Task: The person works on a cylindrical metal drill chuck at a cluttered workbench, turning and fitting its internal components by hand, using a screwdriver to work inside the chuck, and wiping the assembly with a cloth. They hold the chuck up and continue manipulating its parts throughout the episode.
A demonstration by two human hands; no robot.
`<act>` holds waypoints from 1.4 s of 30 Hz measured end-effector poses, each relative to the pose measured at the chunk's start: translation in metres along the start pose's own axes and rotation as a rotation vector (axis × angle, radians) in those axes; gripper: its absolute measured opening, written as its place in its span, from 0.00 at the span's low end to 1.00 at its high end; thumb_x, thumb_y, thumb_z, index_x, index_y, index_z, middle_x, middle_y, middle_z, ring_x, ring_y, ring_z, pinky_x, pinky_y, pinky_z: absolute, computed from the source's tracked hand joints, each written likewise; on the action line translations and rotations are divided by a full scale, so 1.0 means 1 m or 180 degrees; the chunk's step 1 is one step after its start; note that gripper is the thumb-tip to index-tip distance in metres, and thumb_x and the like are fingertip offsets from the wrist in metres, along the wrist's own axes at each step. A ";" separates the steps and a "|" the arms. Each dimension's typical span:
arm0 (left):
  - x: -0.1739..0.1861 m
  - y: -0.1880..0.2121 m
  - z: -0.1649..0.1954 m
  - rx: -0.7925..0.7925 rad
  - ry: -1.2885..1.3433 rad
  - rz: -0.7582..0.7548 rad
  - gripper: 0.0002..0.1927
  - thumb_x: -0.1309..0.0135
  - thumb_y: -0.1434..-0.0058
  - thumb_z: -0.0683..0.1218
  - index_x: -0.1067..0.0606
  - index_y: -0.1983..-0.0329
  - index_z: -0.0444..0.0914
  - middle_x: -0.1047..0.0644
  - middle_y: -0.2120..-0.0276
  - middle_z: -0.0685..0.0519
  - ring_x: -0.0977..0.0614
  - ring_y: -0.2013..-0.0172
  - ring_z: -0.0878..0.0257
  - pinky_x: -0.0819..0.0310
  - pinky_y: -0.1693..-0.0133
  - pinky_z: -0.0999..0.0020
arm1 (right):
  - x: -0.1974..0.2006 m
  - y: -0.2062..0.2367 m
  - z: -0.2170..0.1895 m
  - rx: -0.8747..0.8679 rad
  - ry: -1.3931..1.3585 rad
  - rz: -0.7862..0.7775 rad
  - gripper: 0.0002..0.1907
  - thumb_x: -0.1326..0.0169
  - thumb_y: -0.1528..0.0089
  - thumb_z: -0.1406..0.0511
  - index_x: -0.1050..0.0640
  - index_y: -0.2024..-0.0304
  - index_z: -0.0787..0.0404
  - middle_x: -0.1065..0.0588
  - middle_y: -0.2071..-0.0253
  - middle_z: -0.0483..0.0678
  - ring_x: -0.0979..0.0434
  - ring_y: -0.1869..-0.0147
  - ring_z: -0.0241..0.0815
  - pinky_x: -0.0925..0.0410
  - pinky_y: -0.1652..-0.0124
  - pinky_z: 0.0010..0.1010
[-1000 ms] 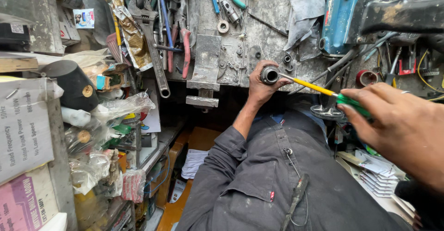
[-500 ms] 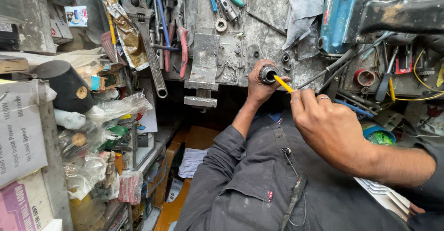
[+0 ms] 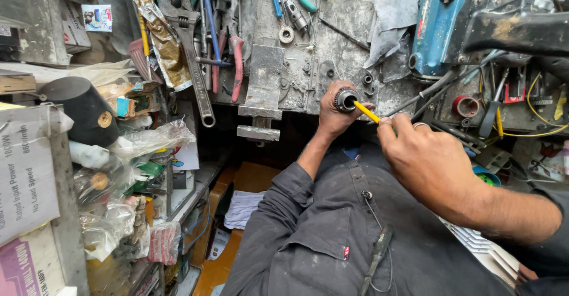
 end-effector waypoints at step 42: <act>-0.001 0.001 0.004 -0.0131 -0.0038 -0.0127 0.16 0.33 0.48 0.42 0.27 0.61 0.37 0.23 0.62 0.50 0.20 0.59 0.56 0.25 0.52 0.64 | 0.040 0.046 0.044 -0.0629 -0.0432 -0.0104 0.15 0.44 0.37 0.57 0.20 0.52 0.55 0.25 0.66 0.44 0.20 0.69 0.40 0.29 0.72 0.31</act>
Point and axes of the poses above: each hand's wrist, its own y-axis away from the middle knuckle, its own x-axis out of the back of the hand, z = x × y, the point moved 9 cm from there along -y, towards the middle knuckle
